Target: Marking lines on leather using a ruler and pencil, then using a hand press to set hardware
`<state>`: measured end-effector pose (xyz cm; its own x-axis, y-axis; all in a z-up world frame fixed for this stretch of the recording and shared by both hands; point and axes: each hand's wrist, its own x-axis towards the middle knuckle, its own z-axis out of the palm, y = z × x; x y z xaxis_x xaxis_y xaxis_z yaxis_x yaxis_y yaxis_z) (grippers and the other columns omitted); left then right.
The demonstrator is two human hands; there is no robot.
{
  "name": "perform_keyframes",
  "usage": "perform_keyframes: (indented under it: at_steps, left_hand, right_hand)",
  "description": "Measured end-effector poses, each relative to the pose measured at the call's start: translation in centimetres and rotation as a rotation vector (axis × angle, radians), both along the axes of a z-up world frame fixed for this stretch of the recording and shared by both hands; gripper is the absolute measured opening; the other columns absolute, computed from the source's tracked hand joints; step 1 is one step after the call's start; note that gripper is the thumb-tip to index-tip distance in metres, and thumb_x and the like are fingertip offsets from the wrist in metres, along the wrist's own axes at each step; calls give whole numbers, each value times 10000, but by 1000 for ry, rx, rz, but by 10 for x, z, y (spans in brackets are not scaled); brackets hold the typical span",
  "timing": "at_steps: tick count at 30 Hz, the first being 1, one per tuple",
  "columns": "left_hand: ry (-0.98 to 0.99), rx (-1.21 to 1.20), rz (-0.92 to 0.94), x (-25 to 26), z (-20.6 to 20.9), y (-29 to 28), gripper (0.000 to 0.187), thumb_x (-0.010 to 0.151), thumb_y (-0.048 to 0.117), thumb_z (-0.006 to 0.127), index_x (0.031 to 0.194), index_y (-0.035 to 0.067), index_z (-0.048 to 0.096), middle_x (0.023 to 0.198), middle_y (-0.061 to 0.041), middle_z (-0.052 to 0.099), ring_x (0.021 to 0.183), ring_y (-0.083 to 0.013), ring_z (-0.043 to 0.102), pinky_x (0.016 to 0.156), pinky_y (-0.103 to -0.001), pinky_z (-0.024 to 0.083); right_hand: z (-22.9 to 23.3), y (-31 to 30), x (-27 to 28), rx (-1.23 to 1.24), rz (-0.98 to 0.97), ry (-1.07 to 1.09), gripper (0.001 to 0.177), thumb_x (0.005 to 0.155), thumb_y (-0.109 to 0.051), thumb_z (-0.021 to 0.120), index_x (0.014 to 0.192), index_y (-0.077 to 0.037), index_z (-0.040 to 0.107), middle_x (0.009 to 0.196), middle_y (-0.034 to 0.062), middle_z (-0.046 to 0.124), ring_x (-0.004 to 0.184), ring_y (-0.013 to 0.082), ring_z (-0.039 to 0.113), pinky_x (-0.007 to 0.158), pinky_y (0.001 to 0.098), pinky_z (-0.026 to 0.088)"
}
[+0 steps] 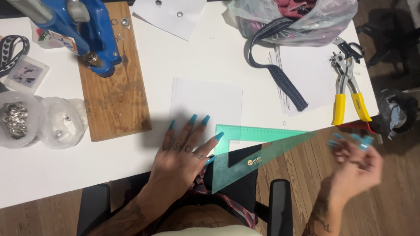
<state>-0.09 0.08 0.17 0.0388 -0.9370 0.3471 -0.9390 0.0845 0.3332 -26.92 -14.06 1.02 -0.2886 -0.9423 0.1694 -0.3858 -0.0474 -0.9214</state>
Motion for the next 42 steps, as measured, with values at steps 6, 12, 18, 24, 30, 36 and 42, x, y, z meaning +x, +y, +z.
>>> perform_keyframes:
  at_steps: [6,12,18,24,30,36,42]
  left_hand:
    - [41,-50,-9,1,2,1,304,850,195,528,1153,183,554,1313,-113,401,1236,-288,353,991,-479,290]
    - [20,-13,5,0,-2,1,319,863,233,496,1180,214,532,1333,-91,381,1246,-271,340,1004,-466,269]
    - [22,-49,1,0,-5,0,296,827,198,562,1122,206,562,1293,-95,434,1206,-283,401,975,-475,309]
    - [34,19,12,0,-9,3,294,832,247,517,1124,230,552,1265,-86,456,1174,-291,424,926,-475,334]
    - [41,81,-2,-1,-13,2,337,829,216,481,1164,229,520,1301,-94,421,1224,-287,360,968,-484,274]
    - [24,-20,7,1,-5,0,270,841,227,516,1106,214,567,1239,-94,484,1179,-284,423,949,-467,314]
    - [-5,-2,14,0,-9,1,252,835,225,513,1078,206,574,1238,-86,478,1179,-282,415,939,-472,315]
  right_hand:
    - [18,1,38,-263,229,-179,484,940,-435,341,1137,-27,512,866,76,610,638,104,604,585,174,559]
    - [7,3,87,-41,427,-406,439,928,-349,371,1046,37,544,670,119,581,518,149,562,526,239,507]
    - [2,-4,123,140,896,-193,154,918,-116,437,825,-9,499,583,62,534,466,110,518,433,193,459]
    - [3,2,143,289,943,-31,310,919,-263,381,675,-86,452,508,4,530,423,55,422,424,190,375]
    - [10,5,147,289,916,95,371,911,-277,396,608,-82,485,465,-3,509,386,56,426,402,176,365]
    - [11,7,147,291,919,121,356,908,-253,417,614,-77,513,464,-11,512,376,50,399,372,173,320]
    - [12,8,148,278,899,139,413,905,-266,425,548,-81,523,464,-6,478,378,57,388,375,182,300]
